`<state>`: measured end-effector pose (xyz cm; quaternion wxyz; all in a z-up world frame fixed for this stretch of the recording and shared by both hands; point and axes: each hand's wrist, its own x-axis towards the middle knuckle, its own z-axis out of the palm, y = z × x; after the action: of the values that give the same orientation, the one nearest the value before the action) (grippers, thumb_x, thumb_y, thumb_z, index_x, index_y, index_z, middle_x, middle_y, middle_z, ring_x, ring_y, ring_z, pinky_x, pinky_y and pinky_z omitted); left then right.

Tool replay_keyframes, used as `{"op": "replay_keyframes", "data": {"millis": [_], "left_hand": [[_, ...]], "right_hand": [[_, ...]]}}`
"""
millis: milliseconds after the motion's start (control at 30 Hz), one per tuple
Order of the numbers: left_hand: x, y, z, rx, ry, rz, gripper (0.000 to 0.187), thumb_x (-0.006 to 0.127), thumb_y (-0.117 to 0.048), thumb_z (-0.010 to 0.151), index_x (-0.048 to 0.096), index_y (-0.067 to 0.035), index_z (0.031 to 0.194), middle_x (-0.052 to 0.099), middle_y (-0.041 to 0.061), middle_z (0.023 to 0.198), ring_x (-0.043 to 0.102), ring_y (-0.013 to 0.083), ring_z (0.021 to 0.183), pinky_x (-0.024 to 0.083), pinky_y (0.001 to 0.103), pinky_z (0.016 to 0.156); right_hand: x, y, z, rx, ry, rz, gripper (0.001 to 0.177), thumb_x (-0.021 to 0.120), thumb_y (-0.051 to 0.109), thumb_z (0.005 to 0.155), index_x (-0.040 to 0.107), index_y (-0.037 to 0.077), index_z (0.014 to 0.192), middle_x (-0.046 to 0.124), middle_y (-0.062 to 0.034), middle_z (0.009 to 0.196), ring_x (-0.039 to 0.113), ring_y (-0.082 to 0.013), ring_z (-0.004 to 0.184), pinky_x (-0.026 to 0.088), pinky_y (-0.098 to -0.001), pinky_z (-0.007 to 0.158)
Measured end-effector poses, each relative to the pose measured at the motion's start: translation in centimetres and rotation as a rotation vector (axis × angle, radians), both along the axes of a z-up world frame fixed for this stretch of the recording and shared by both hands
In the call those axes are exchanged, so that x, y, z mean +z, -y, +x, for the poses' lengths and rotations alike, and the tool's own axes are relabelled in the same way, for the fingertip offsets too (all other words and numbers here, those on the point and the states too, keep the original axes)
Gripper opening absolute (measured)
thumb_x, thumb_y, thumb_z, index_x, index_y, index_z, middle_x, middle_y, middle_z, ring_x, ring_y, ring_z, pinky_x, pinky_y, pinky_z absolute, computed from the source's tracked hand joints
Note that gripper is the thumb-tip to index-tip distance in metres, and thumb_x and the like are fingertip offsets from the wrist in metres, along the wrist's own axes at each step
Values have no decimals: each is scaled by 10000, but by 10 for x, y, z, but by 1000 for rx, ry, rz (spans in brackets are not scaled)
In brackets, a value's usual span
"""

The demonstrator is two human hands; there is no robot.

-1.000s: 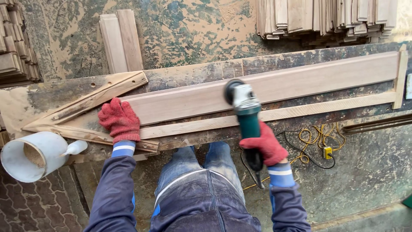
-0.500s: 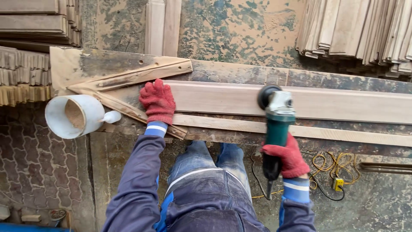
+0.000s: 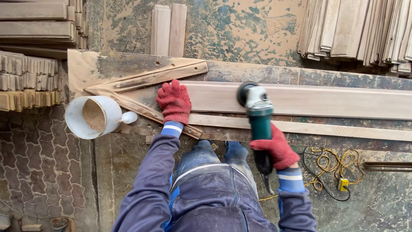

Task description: Sanding a wooden board using a hand-held angle grinder with a sanding disc attachment.

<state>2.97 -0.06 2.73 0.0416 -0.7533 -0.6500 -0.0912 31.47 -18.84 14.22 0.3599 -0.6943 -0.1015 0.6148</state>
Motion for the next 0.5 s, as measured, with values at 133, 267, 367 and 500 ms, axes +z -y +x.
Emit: {"op": "replay_keyframes", "data": {"millis": [133, 267, 367, 500], "left_hand": [[-4, -2, 0, 11, 17, -2, 318, 564, -411, 999, 537, -182, 1218, 516, 90, 1012, 568, 315, 880, 447, 478, 739], [-2, 1, -1, 18, 39, -6, 314, 565, -412, 999, 546, -177, 1208, 520, 96, 993, 568, 319, 855, 449, 480, 721], [0, -1, 0, 19, 45, -4, 315, 565, -412, 1002, 551, -176, 1210, 529, 94, 998, 578, 314, 867, 457, 475, 734], [0, -2, -1, 14, 52, -13, 281, 589, -377, 991, 570, -189, 1198, 537, 73, 997, 582, 300, 885, 464, 462, 762]], "right_hand": [[-14, 35, 45, -172, -4, 26, 598, 846, -61, 554, 662, 69, 1107, 704, -198, 862, 717, -351, 744, 576, -465, 687], [-25, 54, 63, -296, -23, 39, 454, 792, -46, 650, 620, 46, 1061, 689, -225, 854, 718, -384, 727, 584, -486, 695], [-22, 42, 39, -274, -14, 49, 474, 797, -59, 619, 638, 45, 1054, 696, -220, 847, 725, -373, 725, 589, -485, 681], [2, 0, -30, -92, -13, 21, 641, 889, -89, 477, 693, 59, 1069, 700, -174, 822, 711, -339, 718, 579, -440, 668]]}}
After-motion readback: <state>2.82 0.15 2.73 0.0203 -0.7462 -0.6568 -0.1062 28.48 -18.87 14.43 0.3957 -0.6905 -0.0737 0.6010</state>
